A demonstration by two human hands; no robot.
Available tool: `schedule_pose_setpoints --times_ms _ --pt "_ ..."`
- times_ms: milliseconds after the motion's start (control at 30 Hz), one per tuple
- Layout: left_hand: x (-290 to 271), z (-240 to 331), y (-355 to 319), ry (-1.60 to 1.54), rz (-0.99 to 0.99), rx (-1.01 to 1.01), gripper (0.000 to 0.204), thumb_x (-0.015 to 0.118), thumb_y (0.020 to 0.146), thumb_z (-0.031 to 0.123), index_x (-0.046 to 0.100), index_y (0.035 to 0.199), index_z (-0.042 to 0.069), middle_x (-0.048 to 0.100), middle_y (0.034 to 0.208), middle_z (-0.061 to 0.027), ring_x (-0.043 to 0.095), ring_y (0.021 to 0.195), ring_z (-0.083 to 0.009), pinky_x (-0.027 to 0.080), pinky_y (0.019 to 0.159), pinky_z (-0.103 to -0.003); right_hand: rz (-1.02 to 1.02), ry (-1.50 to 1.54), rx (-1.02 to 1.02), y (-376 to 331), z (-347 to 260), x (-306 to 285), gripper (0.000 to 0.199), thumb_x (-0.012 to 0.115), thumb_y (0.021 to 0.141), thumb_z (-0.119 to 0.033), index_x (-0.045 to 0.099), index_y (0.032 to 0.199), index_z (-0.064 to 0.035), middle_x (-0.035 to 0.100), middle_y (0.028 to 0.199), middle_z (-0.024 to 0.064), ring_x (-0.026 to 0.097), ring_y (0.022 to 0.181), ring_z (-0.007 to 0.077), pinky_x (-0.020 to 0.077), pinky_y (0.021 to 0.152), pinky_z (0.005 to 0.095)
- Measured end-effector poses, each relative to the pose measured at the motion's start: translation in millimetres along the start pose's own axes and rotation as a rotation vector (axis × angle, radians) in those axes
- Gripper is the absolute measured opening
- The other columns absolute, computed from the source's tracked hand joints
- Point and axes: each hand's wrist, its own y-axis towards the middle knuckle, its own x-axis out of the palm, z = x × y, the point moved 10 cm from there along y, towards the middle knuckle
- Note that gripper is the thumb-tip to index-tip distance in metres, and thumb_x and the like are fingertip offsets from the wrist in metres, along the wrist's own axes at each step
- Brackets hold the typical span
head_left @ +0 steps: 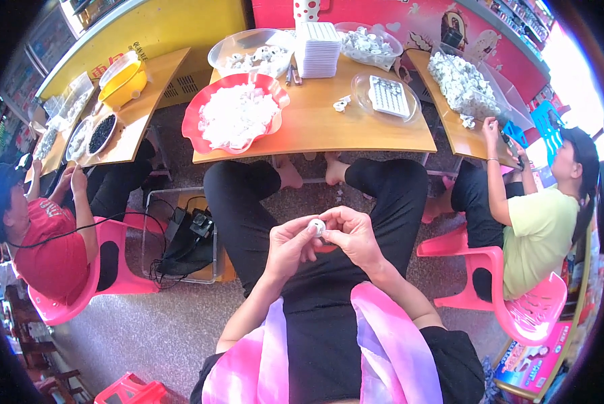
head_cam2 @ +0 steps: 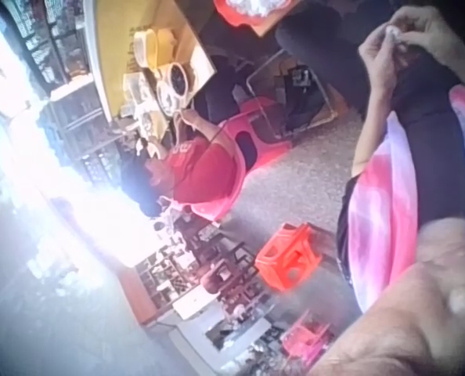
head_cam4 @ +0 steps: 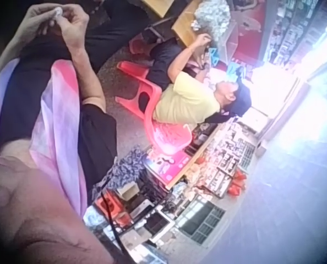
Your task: The person assembles small plastic components by hand at a workshop table.
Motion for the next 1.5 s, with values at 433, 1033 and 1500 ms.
schedule_pose_setpoints --times_ms 433,1033,1500 --pt "3.8 13.0 -7.8 0.061 0.039 0.065 0.023 0.065 0.087 0.009 0.065 0.109 0.000 0.065 0.067 -0.0029 0.052 0.044 -0.0042 0.036 0.037 -0.016 0.113 -0.085 -0.071 -10.3 -4.4 -2.5 0.019 0.061 0.078 0.013 0.059 0.093 0.0023 0.061 0.079 0.0043 0.059 0.069 0.0067 0.0555 0.063 0.0223" --pt "13.5 17.3 -13.4 0.123 -0.100 -0.044 0.027 0.059 0.091 0.008 0.063 0.117 0.003 0.068 0.077 -0.0076 0.061 0.054 -0.0088 0.044 0.042 -0.018 0.053 -0.169 -0.125 -11.4 -22.9 4.2 0.010 0.056 0.084 0.008 0.061 0.090 0.0015 0.064 0.079 0.0057 0.064 0.070 0.0103 0.0555 0.063 0.0243" --pt "15.1 14.5 -15.2 0.067 -0.122 -0.068 0.027 0.059 0.091 0.007 0.062 0.117 0.001 0.068 0.079 -0.0101 0.063 0.056 -0.0110 0.046 0.043 -0.019 0.029 -0.215 -0.170 -10.8 -25.0 4.4 0.008 0.059 0.084 0.006 0.064 0.086 0.0009 0.064 0.077 0.0036 0.062 0.068 0.0073 0.0507 0.058 0.0210"
